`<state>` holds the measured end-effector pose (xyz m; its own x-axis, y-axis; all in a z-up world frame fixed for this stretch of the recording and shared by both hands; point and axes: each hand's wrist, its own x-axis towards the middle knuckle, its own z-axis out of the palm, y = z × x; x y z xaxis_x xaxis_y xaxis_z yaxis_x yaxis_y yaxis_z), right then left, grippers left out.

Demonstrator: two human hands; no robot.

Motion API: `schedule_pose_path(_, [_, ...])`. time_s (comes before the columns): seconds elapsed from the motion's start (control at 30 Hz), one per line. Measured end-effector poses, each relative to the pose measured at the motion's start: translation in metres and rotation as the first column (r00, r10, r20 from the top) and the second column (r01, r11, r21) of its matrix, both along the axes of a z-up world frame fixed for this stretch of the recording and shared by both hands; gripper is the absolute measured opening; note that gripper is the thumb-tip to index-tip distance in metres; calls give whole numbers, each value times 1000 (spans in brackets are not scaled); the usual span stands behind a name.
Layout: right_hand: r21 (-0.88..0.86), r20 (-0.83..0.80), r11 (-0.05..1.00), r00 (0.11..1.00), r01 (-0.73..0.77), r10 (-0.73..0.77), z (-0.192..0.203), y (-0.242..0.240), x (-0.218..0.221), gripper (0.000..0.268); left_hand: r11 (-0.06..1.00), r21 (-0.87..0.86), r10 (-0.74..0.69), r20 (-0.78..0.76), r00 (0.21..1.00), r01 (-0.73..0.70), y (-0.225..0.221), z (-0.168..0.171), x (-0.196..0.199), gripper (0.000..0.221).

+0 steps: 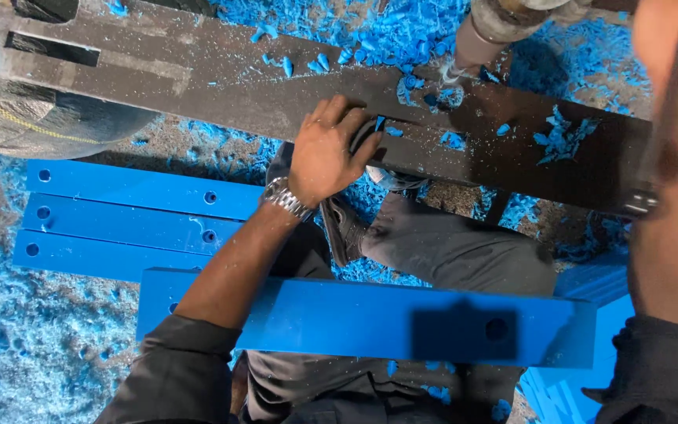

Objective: Drilling holes into blue plastic industrial components and removing shavings.

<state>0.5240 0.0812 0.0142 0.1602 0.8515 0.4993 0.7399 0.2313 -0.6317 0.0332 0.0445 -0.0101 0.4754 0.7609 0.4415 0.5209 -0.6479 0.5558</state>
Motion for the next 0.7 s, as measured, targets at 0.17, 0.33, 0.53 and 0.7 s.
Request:
schedule_pose_path(0.17, [-37,-199,999,979,25,-32,21,-73,-114,43,994,58,102,-77,992,-97,30,-35,44,59])
schedule_pose_path(0.33, [-57,-300,987,940,152,-162,16,-85,-130,46,923,131,376,-123,918,-361,4,-35,121,88])
schedule_pose_path(0.53, [-84,-291,988,945,129,-148,31,-88,-137,47,939,-49,-336,70,939,340,-74,-71,244,64])
schedule_pose_path(0.7, [-71,-338,996,939,48,-69,30,-88,-134,45,927,136,-354,2,935,351,-84,-56,213,55])
